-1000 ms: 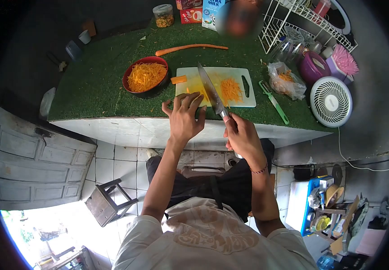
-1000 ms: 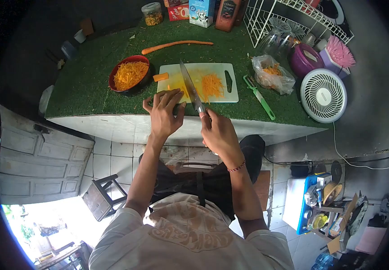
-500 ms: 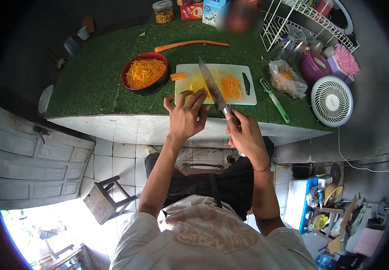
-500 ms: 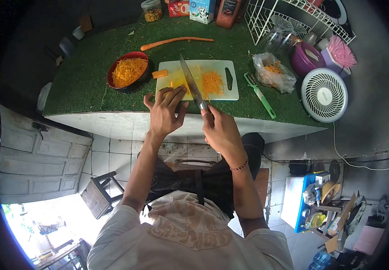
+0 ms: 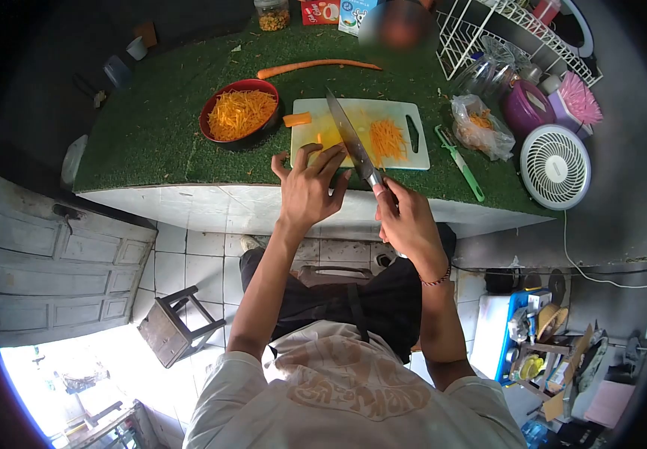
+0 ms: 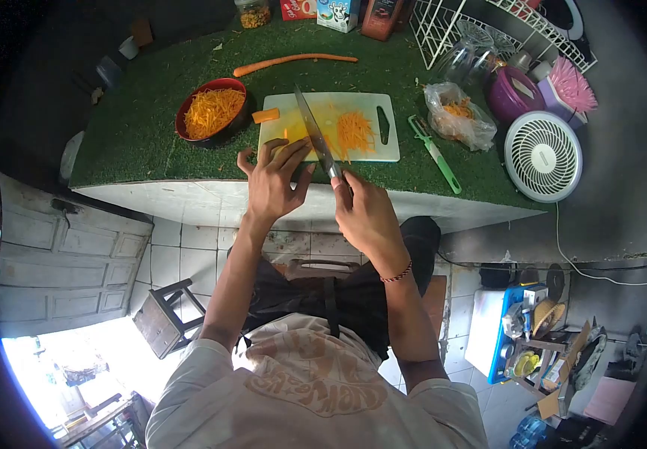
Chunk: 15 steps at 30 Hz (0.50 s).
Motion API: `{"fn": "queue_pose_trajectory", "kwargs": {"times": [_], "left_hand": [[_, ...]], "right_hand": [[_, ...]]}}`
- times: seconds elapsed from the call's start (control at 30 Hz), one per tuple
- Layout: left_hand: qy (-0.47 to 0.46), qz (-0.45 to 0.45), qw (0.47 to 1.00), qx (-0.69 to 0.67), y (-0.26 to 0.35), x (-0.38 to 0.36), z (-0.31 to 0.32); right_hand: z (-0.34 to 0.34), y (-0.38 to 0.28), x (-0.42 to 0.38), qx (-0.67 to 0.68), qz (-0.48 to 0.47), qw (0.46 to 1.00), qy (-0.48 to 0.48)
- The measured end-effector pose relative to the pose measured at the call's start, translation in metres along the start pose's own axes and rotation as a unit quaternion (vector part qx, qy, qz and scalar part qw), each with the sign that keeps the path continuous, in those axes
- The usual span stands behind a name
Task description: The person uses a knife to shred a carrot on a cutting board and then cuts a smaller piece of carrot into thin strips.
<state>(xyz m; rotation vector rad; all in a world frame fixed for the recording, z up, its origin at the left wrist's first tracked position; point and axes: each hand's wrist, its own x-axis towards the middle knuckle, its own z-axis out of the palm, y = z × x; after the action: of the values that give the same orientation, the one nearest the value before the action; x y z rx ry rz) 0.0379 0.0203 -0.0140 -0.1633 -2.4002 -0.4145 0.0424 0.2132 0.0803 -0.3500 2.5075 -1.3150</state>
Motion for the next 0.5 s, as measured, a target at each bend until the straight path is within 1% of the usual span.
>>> {"fn": "queue_pose_trajectory", "kwargs": {"times": [0.1, 0.33, 0.4, 0.5], "left_hand": [[0.005, 0.007, 1.000, 0.000, 0.000, 0.000, -0.002], [0.011, 0.008, 1.000, -0.007, 0.000, 0.001, -0.001], [0.006, 0.005, 1.000, -0.003, 0.002, 0.002, -0.003], [0.008, 0.008, 1.000, -0.003, 0.001, 0.002, -0.002]], "right_hand": [[0.002, 0.001, 0.000, -0.002, -0.005, 1.000, 0.006], [0.016, 0.018, 0.004, -0.070, -0.090, 0.992, 0.063], [0.020, 0.009, -0.001, -0.090, -0.079, 0.990, 0.070], [0.027, 0.003, -0.005, -0.176, -0.136, 0.968, 0.119]]}}
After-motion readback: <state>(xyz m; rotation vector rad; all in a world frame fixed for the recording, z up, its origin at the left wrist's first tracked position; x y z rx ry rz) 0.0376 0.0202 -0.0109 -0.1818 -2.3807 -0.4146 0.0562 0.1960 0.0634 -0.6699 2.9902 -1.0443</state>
